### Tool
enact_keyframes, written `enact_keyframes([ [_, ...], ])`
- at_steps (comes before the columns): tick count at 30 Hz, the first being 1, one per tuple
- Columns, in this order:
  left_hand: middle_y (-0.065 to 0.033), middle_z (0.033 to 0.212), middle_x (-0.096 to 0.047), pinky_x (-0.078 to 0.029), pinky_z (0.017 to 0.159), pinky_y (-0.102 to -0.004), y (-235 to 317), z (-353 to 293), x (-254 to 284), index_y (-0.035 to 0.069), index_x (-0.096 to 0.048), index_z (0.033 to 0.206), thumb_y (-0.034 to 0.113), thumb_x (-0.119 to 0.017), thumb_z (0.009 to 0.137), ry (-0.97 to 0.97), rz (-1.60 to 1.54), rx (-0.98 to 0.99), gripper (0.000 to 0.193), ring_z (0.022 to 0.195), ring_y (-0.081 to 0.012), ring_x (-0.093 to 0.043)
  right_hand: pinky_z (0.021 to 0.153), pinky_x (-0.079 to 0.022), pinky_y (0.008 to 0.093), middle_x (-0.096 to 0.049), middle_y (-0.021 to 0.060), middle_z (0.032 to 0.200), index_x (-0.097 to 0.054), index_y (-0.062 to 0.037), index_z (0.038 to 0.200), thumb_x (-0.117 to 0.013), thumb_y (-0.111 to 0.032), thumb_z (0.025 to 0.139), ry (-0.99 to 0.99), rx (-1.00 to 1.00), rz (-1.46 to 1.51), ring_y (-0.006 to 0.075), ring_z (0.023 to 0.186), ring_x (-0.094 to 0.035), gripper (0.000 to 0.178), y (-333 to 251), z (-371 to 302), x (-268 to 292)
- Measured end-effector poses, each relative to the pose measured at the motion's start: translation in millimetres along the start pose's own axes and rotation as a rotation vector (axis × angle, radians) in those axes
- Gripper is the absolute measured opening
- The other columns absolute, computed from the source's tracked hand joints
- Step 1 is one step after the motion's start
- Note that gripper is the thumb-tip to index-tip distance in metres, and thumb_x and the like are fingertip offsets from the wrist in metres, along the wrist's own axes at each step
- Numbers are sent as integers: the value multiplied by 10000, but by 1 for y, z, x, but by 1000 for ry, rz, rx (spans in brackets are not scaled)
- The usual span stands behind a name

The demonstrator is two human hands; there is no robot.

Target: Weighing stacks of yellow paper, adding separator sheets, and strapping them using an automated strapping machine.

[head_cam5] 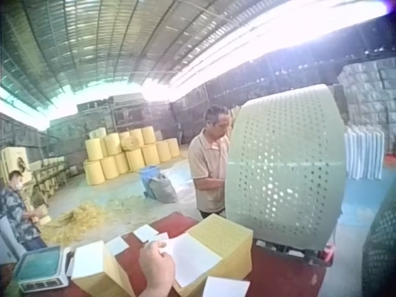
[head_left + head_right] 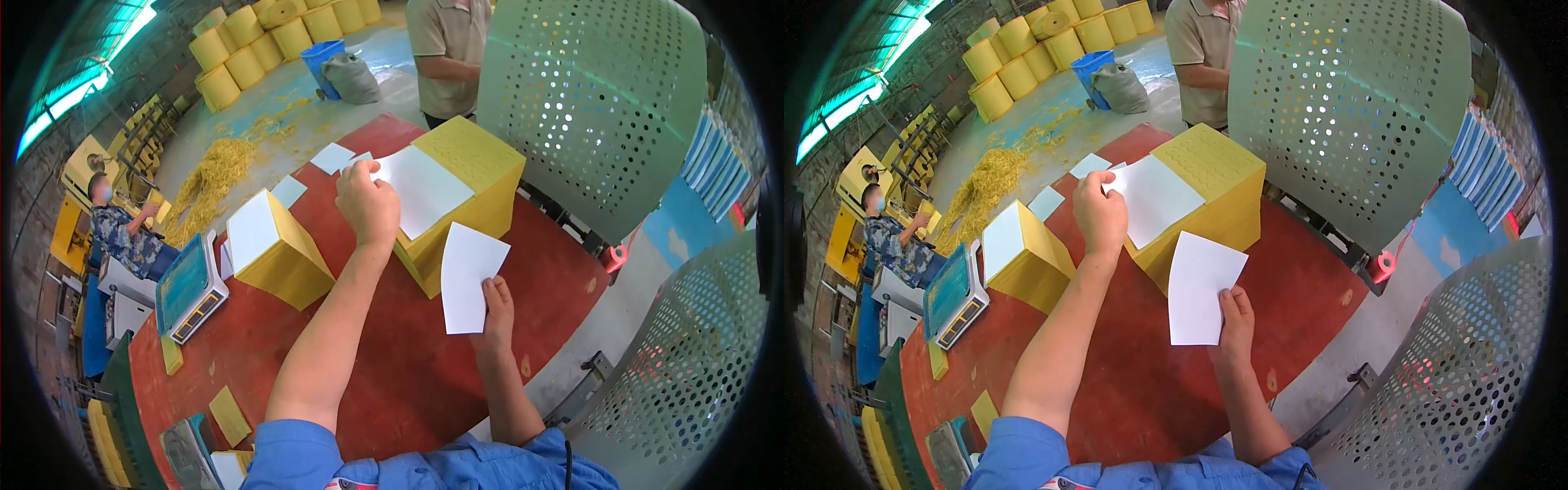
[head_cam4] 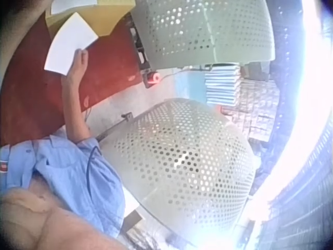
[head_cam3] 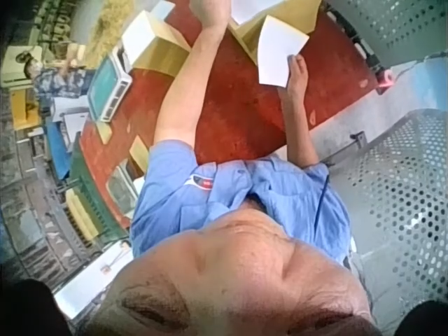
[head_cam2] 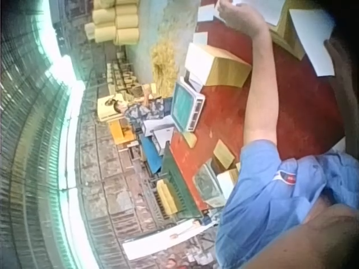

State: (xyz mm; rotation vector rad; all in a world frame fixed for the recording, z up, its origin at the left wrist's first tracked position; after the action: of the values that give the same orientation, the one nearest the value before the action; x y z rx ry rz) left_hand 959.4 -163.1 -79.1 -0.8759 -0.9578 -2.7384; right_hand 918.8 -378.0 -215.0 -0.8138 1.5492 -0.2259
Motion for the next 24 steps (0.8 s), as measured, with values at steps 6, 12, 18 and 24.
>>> enact_keyframes([
  [6, -142, 1220, -592, -445, 916, -486, -3, -1, 8, 62, -652, 1049, 22, -617, 823, -177, 65, 31, 232, 1172, -333, -530, 735, -525, 275, -650, 26, 929, -562, -60, 997, -507, -102, 1023, 23, 35, 33, 101, 821, -617, 74, 2, 23, 3],
  [12, -230, 1422, -495, -366, 1090, -500, 5, 18, 18, 82, -623, 1254, 112, -616, 868, -55, 212, -417, 387, 1357, -412, -412, 762, -482, 263, -625, -11, 926, -580, -65, 1014, -518, -90, 1015, 21, 110, -65, 74, 825, -564, 67, 22, 42, 19],
  [18, -215, 1405, -524, -356, 1081, -535, -2, 9, -8, 50, -523, 1379, 355, -461, 983, -561, 265, -274, 505, 1300, -400, -482, 1031, -386, 327, -478, 128, 1483, -584, -26, 944, -511, -21, 965, -1, 164, -259, 186, 1216, -517, 75, 38, 48, 24],
  [24, -184, 1376, -557, -390, 1054, -510, 0, 5, -3, 64, -545, 1365, 362, -456, 975, -586, 274, -241, 499, 1267, -383, -510, 1018, -388, 363, -539, 193, 1399, -557, 7, 877, -561, -34, 876, -56, 302, -673, 271, 1217, -520, 40, 31, 49, 23],
])
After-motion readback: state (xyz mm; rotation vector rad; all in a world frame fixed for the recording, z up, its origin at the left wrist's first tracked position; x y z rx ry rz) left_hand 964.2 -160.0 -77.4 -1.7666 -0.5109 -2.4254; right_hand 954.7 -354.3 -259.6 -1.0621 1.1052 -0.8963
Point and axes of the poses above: each hand's wrist, its own z-axis towards the middle knuckle, its own x-axis out of the back of the hand, y = z × x, the point moved 1 cm from there along z, towards the middle knuckle
